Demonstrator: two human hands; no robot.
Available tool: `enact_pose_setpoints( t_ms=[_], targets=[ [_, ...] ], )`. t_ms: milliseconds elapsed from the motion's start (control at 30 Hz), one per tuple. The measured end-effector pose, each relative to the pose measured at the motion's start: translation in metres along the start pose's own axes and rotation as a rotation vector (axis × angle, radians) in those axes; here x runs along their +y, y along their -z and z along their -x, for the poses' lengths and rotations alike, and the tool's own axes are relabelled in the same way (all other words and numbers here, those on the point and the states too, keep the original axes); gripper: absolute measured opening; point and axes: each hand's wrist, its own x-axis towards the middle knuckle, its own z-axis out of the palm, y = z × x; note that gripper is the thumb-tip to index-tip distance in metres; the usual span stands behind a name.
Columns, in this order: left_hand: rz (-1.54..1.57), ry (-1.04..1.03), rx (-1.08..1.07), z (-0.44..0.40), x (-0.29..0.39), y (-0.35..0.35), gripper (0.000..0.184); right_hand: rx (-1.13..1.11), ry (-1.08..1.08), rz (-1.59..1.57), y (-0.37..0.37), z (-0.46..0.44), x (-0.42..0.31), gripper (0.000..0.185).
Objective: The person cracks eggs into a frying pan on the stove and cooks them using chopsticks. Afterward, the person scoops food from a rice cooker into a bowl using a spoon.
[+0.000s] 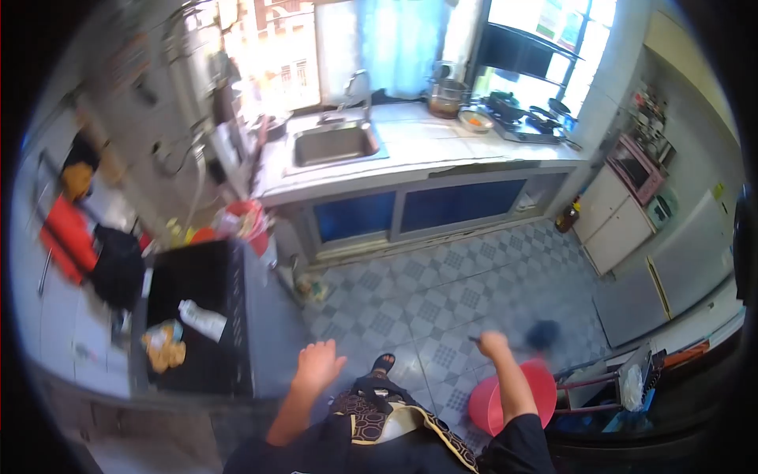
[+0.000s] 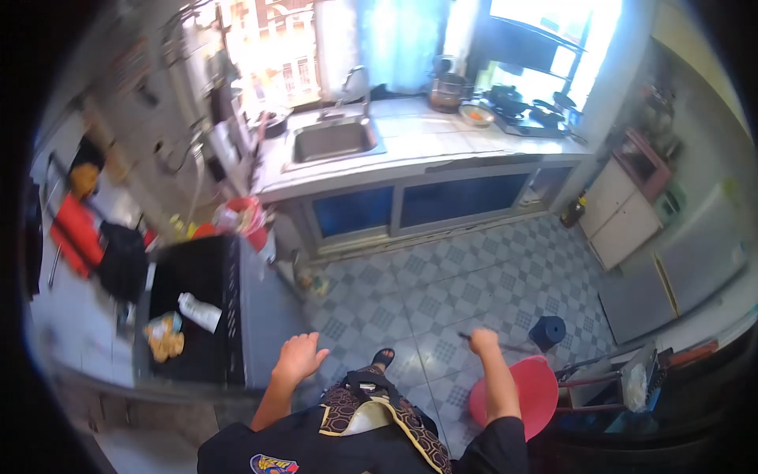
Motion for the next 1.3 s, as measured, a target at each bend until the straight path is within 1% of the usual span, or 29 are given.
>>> enact_pose_setpoints(
  t_ms=[33,67,100,133,167,200,233,300,367,400,467,567,600,633,667,700,733,767,800,833,867,933,967,1000,1067,1133,1233,1267,1300],
  targets=[
    [-0.019,-0.029,0.005,-0.038,0.014,0.015,0.034,-0.126,-0.15,-0.031,0.011,0.022,0.023,0.025],
    [-0.031,-0.059,0.021,-0.077,0.031,0.025,0.034,-0.202,-0.27,-0.02,-0.016,0.023,0.061,0.027],
    [-0.06,-0.128,0.051,-0.119,0.044,0.029,0.034,-0.182,-0.387,-0.094,-0.044,0.031,0.095,0.03],
    [-0.067,-0.169,0.038,-0.156,0.063,0.04,0.034,-0.193,-0.465,-0.16,-0.049,0.046,0.113,0.03],
    [-0.078,-0.27,0.021,-0.191,0.088,0.054,0.038,-0.218,-0.539,-0.226,-0.057,0.068,0.125,0.029],
    [-0.088,-0.365,0.001,-0.218,0.11,0.063,0.041,-0.236,-0.604,-0.291,-0.07,0.083,0.134,0.029],
    [-0.1,-0.394,-0.014,-0.243,0.13,0.069,0.041,-0.242,-0.666,-0.356,-0.081,0.093,0.143,0.028],
    [0.022,-0.689,0.018,-0.293,0.171,0.078,0.042,-0.473,-0.793,-0.453,-0.107,0.107,0.162,0.034],
    [0.051,-0.774,-0.032,-0.338,0.205,0.073,0.043,-0.642,-0.848,-0.505,-0.081,0.113,0.161,0.034],
    [0.082,-0.838,-0.081,-0.358,0.22,0.07,0.044,-0.646,-0.86,-0.517,-0.094,0.104,0.173,0.034],
    [0.059,-0.835,-0.135,-0.399,0.249,0.062,0.045,-0.611,-0.93,-0.512,-0.122,0.079,0.201,0.035],
    [-0.001,-0.717,-0.153,-0.461,0.284,0.052,0.044,-0.427,-0.788,-0.39,-0.073,-0.012,0.26,0.032],
    [-0.011,-0.732,-0.162,-0.48,0.292,0.051,0.044,-0.358,-0.743,-0.383,-0.046,-0.051,0.278,0.031],
    [0.027,-0.705,-0.125,-0.499,0.3,0.049,0.043,-0.341,-0.792,-0.435,-0.012,-0.095,0.3,0.03],
    [0.07,-0.681,-0.072,-0.522,0.31,0.049,0.041,-0.156,-0.725,-0.458,0.016,-0.141,0.323,0.027],
    [0.115,-0.651,-0.078,-0.543,0.322,0.049,0.038,-0.009,-0.706,-0.436,0.063,-0.187,0.336,0.026],
    [0.109,-0.665,-0.081,-0.563,0.334,0.048,0.038,0.09,-0.63,-0.434,0.098,-0.232,0.35,0.026],
    [0.145,-0.669,0.0,-0.58,0.344,0.046,0.035,0.256,-0.532,-0.456,0.141,-0.269,0.352,0.022],
    [0.182,-0.669,0.074,-0.595,0.354,0.043,0.032,0.34,-0.457,-0.458,0.176,-0.311,0.354,0.018],
    [0.248,-0.678,0.152,-0.608,0.366,0.04,0.022,0.419,-0.347,-0.488,0.215,-0.343,0.354,0.015],
    [0.253,-0.687,0.15,-0.624,0.376,0.037,0.022,0.501,-0.252,-0.467,0.25,-0.373,0.35,0.012],
    [0.375,-0.673,0.04,-0.658,0.395,0.028,0.011,0.651,-0.062,-0.473,0.308,-0.425,0.344,0.01],
    [0.416,-0.688,0.076,-0.675,0.411,0.024,0.005,0.676,0.0,-0.48,0.333,-0.444,0.343,0.011],
    [0.421,-0.695,0.085,-0.695,0.424,0.018,0.005,0.7,0.065,-0.486,0.354,-0.459,0.345,0.013],
    [0.495,-0.754,0.107,-0.737,0.452,0.011,0.007,0.719,0.097,-0.505,0.382,-0.48,0.362,0.014],
    [0.513,-0.769,0.124,-0.787,0.492,0.007,0.008,0.737,0.12,-0.523,0.391,-0.507,0.396,0.015],
    [0.441,-0.908,0.061,-0.863,0.559,0.011,0.01,0.716,-0.12,-0.507,0.369,-0.513,0.468,0.015],
    [0.454,-0.912,0.064,-0.884,0.585,0.012,0.01,0.726,-0.21,-0.501,0.362,-0.509,0.496,0.015],
    [0.432,-0.993,0.036,-0.908,0.616,0.015,0.01,0.758,-0.311,-0.518,0.35,-0.505,0.528,0.014]
  ],
)
